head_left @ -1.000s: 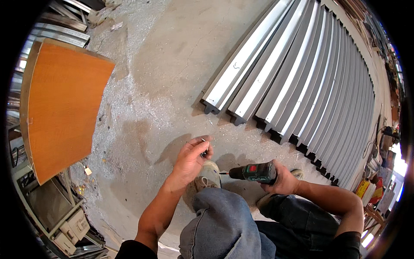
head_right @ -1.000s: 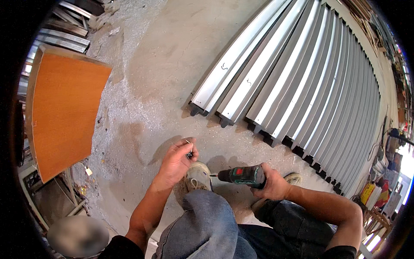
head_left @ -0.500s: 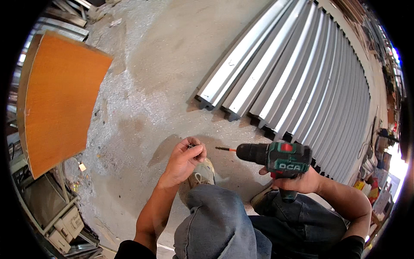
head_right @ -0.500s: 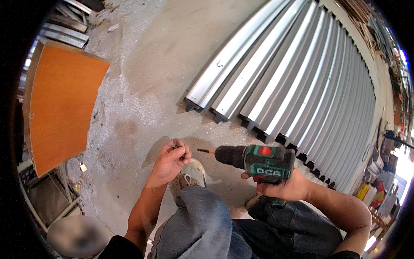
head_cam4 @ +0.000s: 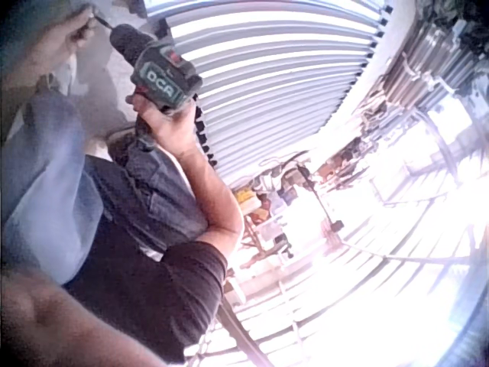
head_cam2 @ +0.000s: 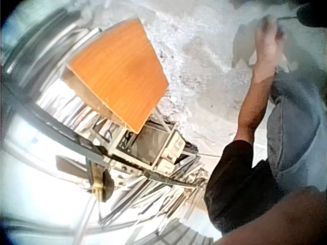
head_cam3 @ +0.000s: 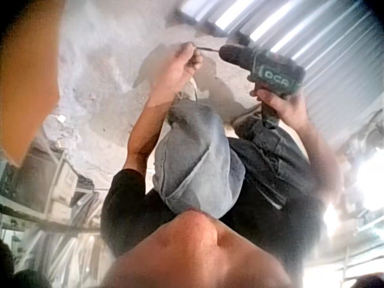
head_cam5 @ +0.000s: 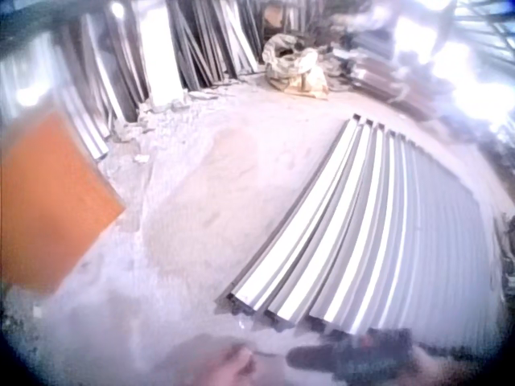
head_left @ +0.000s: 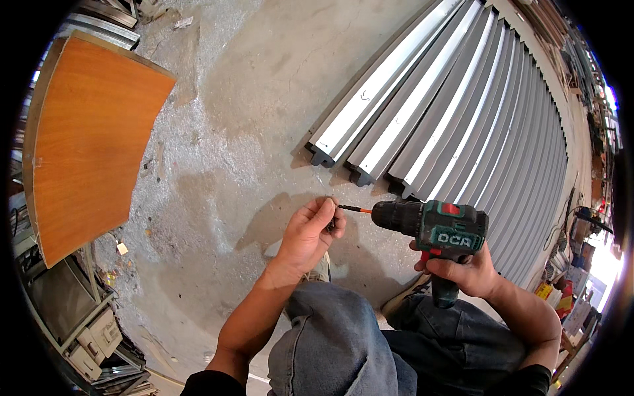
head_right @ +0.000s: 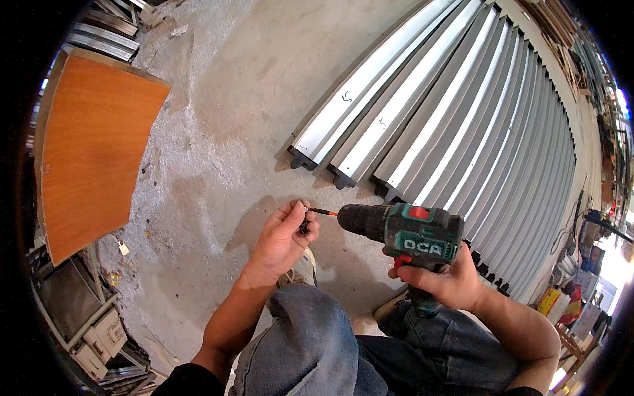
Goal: The person attaches black plastic end caps to the ends of several silver metal strips laid on the floor, then uses a cordless drill to screw the brackets into place.
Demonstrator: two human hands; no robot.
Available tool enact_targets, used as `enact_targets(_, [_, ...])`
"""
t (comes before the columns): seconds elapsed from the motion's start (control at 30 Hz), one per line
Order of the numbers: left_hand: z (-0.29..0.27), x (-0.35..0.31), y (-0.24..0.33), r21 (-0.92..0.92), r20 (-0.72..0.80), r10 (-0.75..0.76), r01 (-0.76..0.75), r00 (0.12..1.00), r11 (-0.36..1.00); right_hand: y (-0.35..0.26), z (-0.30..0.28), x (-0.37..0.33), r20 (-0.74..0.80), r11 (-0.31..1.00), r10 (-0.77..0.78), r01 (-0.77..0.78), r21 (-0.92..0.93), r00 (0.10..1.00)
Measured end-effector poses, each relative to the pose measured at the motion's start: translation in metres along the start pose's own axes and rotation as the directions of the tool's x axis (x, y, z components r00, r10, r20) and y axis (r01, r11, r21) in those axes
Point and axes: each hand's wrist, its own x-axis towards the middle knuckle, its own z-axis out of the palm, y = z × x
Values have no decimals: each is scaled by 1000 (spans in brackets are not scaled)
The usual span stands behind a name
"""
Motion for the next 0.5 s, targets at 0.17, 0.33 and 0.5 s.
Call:
enact_targets(0.17, [4, 3, 0, 188, -10, 40, -38, 999, 981, 4, -8, 0, 41, 998, -57, 58, -22, 998])
enact_targets(0.33, [0, 1, 6, 334, -17, 55, -46, 998, 942, 3, -15, 2, 76, 984, -92, 103, -148, 993])
enact_targets(0.5, [-1, -1, 16, 423, -28, -36, 44, 999, 905, -8, -14, 3, 110, 913, -93, 128, -386, 990])
